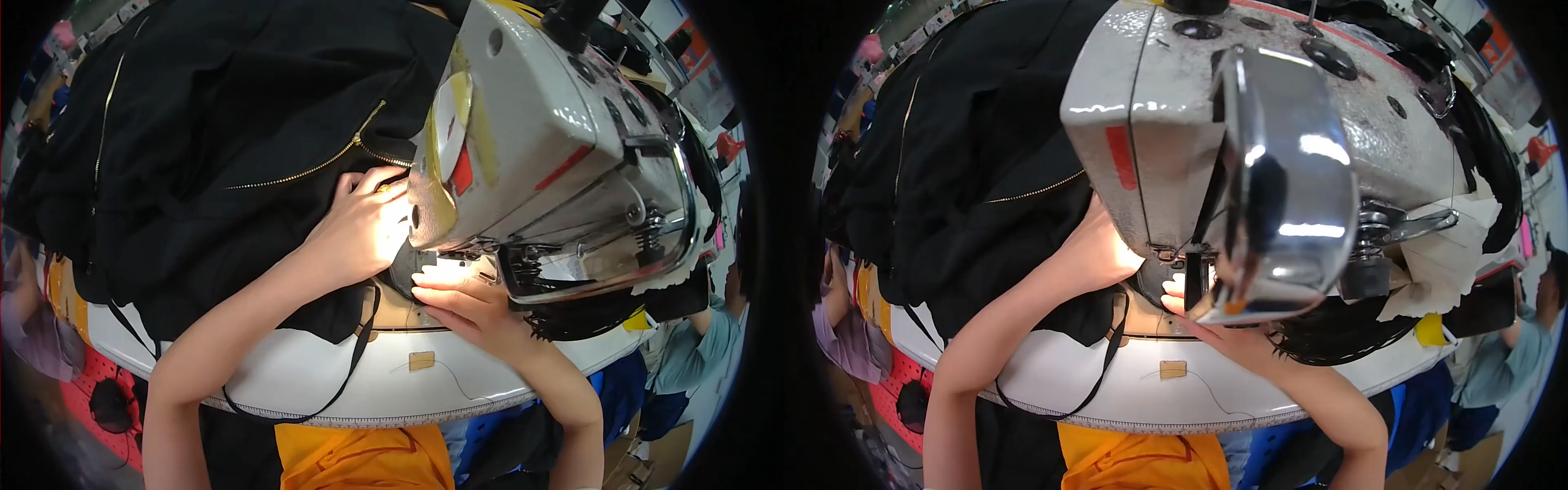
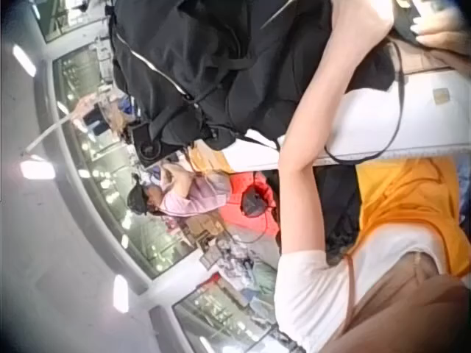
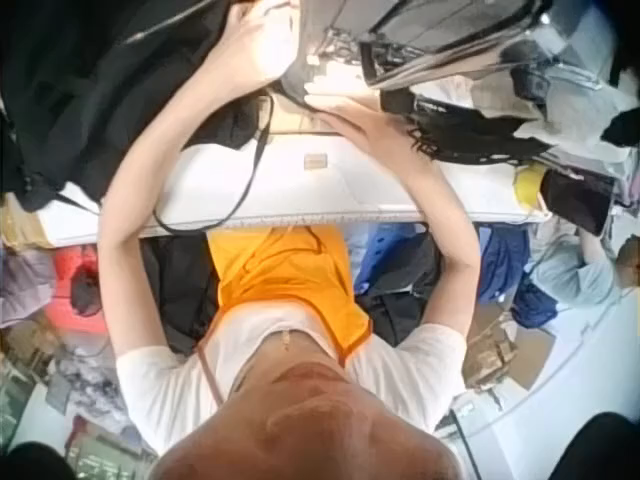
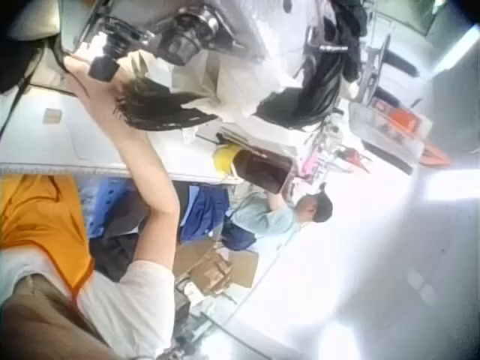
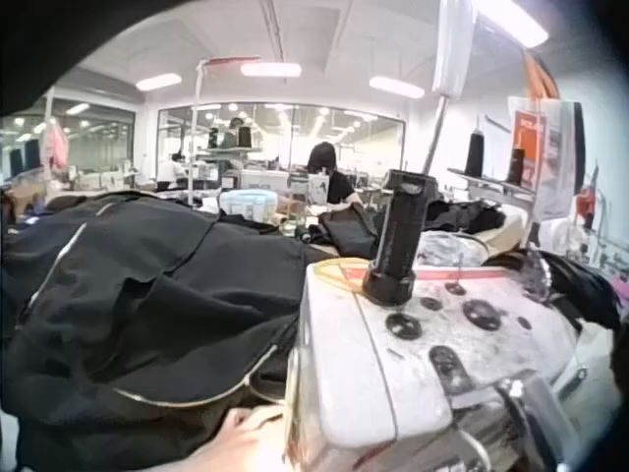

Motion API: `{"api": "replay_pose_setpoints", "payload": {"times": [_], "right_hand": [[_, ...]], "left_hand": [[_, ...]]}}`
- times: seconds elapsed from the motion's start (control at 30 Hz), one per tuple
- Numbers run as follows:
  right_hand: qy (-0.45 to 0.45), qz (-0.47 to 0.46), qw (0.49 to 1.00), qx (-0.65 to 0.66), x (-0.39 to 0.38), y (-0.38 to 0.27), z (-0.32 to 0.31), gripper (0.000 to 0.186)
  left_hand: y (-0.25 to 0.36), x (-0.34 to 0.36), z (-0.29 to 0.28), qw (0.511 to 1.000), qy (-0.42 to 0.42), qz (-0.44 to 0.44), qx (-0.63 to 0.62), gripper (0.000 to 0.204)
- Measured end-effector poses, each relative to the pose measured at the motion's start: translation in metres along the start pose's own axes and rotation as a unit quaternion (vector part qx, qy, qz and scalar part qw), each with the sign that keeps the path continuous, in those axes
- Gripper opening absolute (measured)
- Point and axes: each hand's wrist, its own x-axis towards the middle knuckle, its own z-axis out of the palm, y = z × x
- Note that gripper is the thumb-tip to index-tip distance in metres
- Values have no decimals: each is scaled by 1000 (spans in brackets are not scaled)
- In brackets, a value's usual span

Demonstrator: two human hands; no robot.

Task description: The recorder is sewing small white labels onto black garment pieces using a sewing machine.

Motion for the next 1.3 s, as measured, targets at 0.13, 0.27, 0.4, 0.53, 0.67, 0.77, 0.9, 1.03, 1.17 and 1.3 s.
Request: {"api": "replay_pose_setpoints", "payload": {"times": [0.13,0.27,0.4,0.53,0.67,0.77,0.9,1.03,1.17,1.3], "right_hand": [[1,-24,997,-70,8,-5,-2,30],[20,-28,998,-60,13,-4,6,32],[-38,123,991,36,4,-15,1,34],[-4,10,992,-128,3,-14,2,34],[-20,8,991,-130,2,-10,2,35],[-25,10,992,-119,1,-9,1,36],[-31,5,993,-115,-6,1,5,40],[19,-9,989,-146,2,19,20,36],[105,138,973,151,8,19,23,23],[72,239,936,247,10,5,8,22]], "left_hand": [[-8,4,-2,1000,17,8,1,20],[-10,4,-2,1000,9,1,-5,19],[-8,6,3,999,-8,-11,-30,18],[-6,4,3,999,-16,-24,-43,18],[-9,3,8,1000,-1,-19,-20,19],[-11,4,10,998,11,-19,-51,15],[17,10,-28,986,-8,-128,-106,20],[60,-19,-49,991,-102,36,78,37],[49,-24,-32,995,-62,-11,76,25],[26,-20,-20,994,-20,-20,-104,12]]}}
